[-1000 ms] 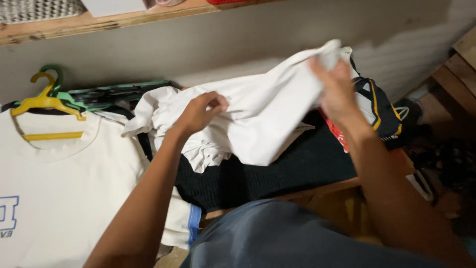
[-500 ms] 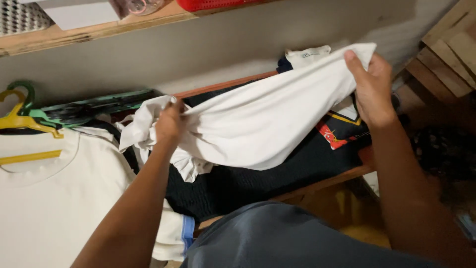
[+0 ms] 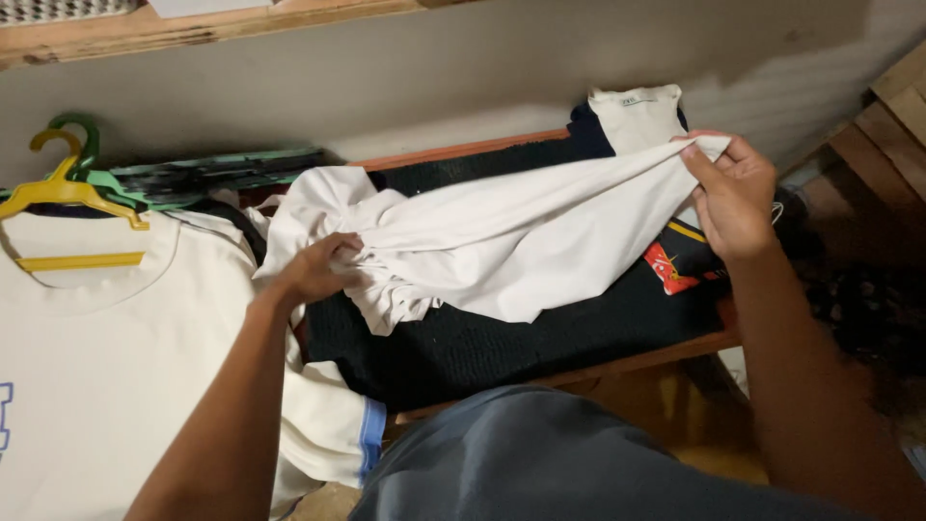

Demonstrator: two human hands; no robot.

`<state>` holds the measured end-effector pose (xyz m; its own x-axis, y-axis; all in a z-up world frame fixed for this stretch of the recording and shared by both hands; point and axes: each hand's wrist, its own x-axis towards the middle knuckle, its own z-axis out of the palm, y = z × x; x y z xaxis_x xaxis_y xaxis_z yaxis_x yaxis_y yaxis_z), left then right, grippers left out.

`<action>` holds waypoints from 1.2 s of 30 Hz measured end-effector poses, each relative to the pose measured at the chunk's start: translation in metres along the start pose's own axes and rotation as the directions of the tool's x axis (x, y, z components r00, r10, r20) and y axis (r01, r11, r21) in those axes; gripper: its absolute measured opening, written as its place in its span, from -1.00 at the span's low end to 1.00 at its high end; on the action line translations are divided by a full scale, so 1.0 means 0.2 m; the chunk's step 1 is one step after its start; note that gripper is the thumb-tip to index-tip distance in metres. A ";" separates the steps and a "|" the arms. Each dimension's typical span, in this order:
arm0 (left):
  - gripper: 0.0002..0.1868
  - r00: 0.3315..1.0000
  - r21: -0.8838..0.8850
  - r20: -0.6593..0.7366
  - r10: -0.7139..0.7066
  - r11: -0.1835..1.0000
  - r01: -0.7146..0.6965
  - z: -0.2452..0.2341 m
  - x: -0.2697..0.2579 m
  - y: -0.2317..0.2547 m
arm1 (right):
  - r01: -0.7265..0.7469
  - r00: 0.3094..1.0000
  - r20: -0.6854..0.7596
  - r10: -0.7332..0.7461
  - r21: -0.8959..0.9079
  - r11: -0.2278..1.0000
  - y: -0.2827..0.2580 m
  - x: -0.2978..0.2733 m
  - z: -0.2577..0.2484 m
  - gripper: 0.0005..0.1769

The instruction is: The recorder is seen folding various pieces of white clothing on a table.

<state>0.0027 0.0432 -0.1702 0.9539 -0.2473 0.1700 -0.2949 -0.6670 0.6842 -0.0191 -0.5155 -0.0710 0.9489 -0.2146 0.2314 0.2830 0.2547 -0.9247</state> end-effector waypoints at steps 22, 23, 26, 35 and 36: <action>-0.77 0.801 0.239 -0.597 0.047 0.963 0.122 -0.04 0.00 0.24 | 0.075 0.995 -0.033 -0.089 -0.309 0.948 0.01 -0.04 -0.12 -0.73; -0.77 0.735 0.258 -0.665 0.133 0.964 0.059 -0.07 0.01 0.26 | 0.089 0.995 -0.016 -0.099 -0.313 0.946 0.00 -0.02 -0.10 -0.73; -0.78 0.641 0.167 -0.757 0.126 0.986 0.003 -0.15 0.11 0.28 | 0.135 0.990 0.010 -0.139 -0.318 0.939 0.00 0.04 -0.07 -0.72; -0.75 0.669 -0.074 -0.742 0.049 0.985 -0.155 -0.46 0.22 0.32 | -0.123 0.992 -0.040 0.118 -0.214 0.969 -0.03 0.15 0.07 -0.73; -0.76 0.695 -0.170 -0.718 -0.021 0.975 -0.146 -0.47 0.22 0.24 | -0.135 0.989 0.018 0.145 -0.264 0.955 -0.07 0.13 0.10 -0.73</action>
<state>0.0357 0.0658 -0.0623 0.7096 0.3471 0.6133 -0.4170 -0.4947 0.7625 0.0034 -0.5054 -0.0454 0.9823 -0.1580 0.1005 0.1054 0.0230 -0.9942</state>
